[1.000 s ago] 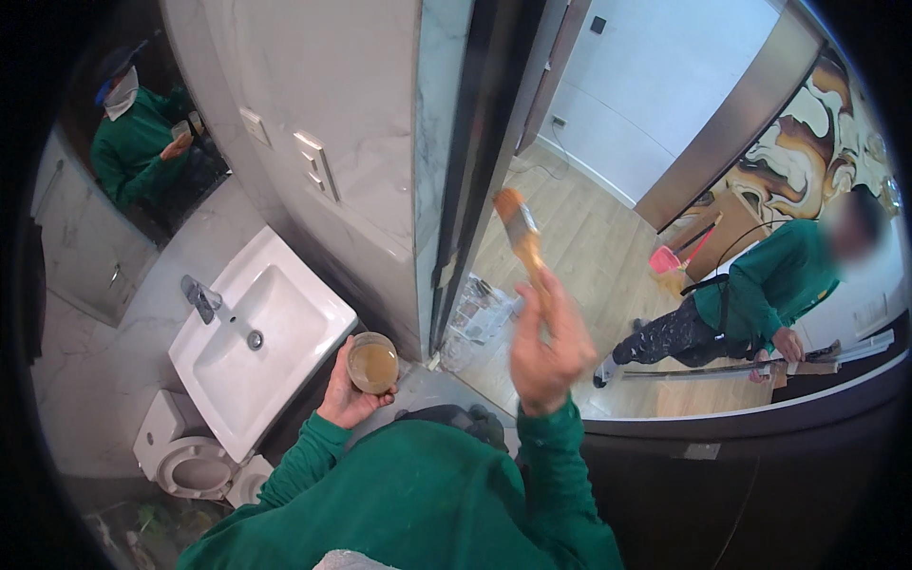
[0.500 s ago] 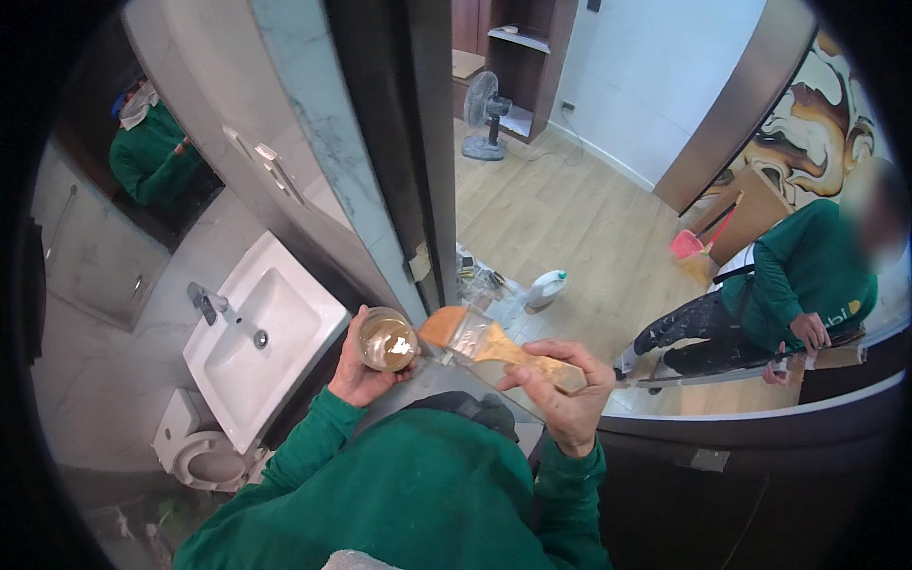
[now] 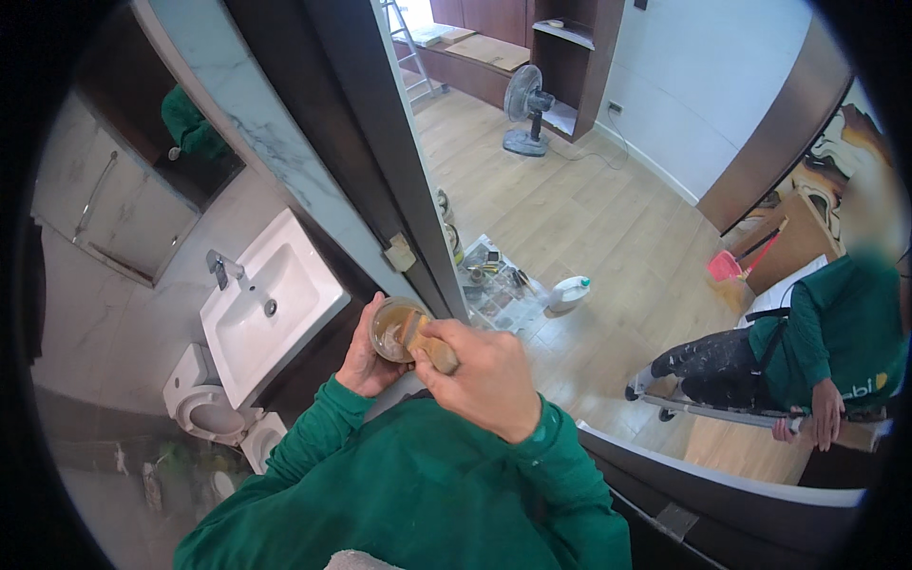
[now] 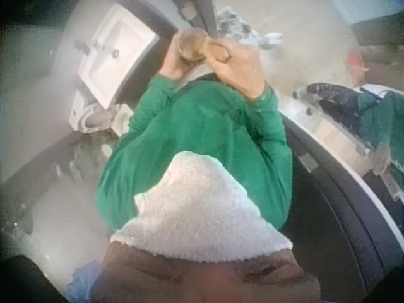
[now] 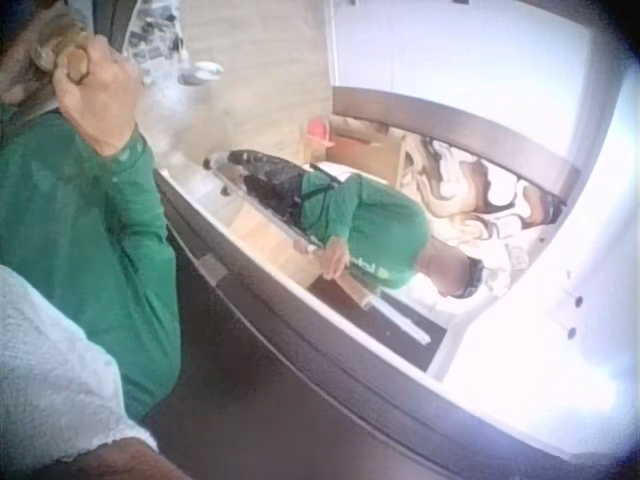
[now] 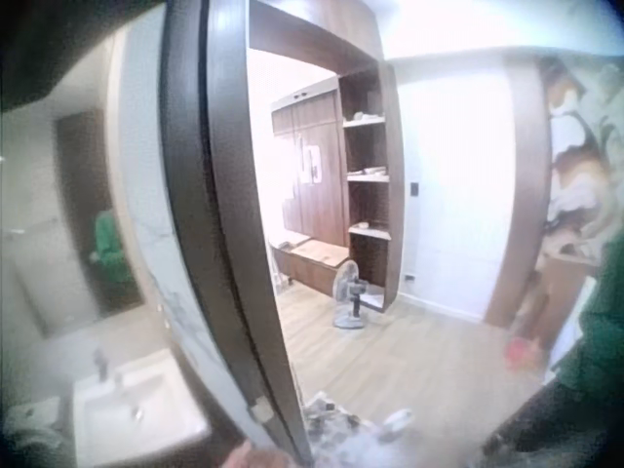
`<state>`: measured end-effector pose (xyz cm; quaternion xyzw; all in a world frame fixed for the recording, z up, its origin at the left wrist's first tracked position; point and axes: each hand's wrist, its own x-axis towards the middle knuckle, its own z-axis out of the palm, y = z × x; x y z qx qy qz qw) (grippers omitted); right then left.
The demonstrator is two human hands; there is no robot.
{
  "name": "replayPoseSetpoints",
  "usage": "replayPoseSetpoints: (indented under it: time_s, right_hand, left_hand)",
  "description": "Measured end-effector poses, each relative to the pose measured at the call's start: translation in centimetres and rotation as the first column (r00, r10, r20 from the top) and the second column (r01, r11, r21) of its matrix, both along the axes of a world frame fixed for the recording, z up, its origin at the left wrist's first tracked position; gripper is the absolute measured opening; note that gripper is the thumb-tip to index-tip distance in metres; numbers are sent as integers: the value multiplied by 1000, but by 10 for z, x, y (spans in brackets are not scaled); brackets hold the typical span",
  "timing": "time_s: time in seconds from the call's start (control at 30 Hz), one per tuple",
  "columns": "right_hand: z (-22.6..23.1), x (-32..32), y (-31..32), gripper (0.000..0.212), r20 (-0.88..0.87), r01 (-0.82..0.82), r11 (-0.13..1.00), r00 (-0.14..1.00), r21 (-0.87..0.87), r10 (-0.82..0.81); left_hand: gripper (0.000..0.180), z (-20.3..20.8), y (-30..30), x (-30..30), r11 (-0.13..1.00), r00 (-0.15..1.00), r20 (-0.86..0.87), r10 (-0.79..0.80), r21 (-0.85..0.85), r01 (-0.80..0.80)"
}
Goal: The person kneels on the floor and uses a paintbrush to apply a beige sealant from a small container along the bottom and side edges of a bathroom door frame. The person repeatedly dips the brush into the container and applies the sealant to the trim.
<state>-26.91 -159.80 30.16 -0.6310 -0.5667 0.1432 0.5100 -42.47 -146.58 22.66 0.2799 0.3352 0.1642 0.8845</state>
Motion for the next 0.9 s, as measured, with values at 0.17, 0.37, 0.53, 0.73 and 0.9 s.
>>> replayPoseSetpoints:
  time_s: [0.17, 0.37, 0.53, 0.73, 0.9]
  right_hand:
    - [-9, 12, 5, 26, 11, -57, 998, 998, 22, 57]
    - [-14, 36, -23, 27, -192, -60, 988, 978, 140, 86]
    - [-27, 41, -33, 25, -351, -78, 993, 931, 85, 103]
    - [-32, 55, -57, 25, -489, -55, 998, 870, 32, 64]
    - [-37, 59, -58, 26, -761, -95, 992, 636, 88, 128]
  left_hand:
    - [64, 3, -16, 15, 997, 996, -32, 81, 12, -81]
    - [64, -4, -18, 19, 995, 995, -16, 100, 8, -100]
    - [63, -6, -20, 22, 991, 990, -36, 134, 29, -133]
    - [60, -10, -19, 13, 972, 972, 19, 234, -18, -234]
    - [58, -8, -11, 2, 953, 940, 161, 301, -24, -301]
